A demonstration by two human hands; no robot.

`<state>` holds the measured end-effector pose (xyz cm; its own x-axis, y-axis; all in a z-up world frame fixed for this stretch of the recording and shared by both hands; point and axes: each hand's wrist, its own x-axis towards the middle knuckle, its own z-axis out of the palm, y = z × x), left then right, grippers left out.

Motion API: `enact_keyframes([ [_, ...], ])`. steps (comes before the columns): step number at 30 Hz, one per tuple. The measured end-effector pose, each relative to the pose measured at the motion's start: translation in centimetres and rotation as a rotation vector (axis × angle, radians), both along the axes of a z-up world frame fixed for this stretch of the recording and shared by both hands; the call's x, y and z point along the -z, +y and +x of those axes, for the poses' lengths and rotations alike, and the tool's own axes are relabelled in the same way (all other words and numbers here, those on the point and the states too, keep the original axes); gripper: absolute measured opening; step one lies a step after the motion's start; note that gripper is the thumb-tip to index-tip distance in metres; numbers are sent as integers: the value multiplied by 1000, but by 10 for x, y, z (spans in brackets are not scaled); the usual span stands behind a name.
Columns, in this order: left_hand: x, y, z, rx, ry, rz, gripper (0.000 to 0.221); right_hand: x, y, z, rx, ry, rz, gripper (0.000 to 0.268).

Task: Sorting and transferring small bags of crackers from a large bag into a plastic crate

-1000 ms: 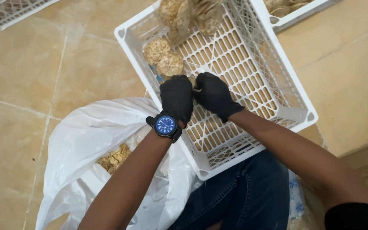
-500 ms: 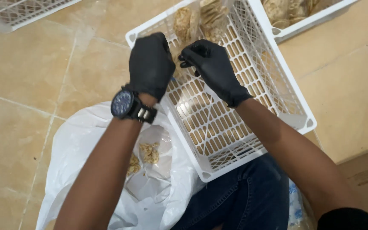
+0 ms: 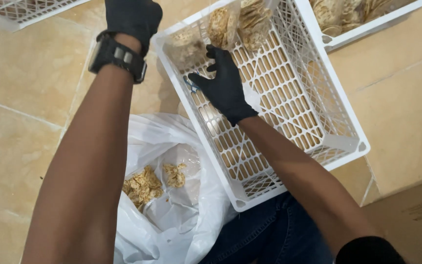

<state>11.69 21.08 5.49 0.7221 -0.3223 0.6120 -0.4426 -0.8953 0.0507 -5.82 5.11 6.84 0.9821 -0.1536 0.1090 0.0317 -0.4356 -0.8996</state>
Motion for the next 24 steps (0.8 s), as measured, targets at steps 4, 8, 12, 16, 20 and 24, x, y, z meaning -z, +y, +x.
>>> enact_keyframes([
  [4,-2,-4,3,-24,95,-31,10,20,11,21,152,-232,-41,32],
  [8,4,-11,9,-27,168,-56,10,2,21,22,211,-135,-85,31],
  [12,9,-6,8,-63,282,-84,11,6,32,35,274,-235,-209,46],
  [16,14,-20,14,-67,396,-129,12,-12,26,42,248,-366,-343,17],
  [20,21,-1,2,-116,489,-134,13,-12,21,37,259,-311,-448,20],
  [24,10,-11,18,-117,567,-169,14,-9,10,38,186,-252,-313,21],
])
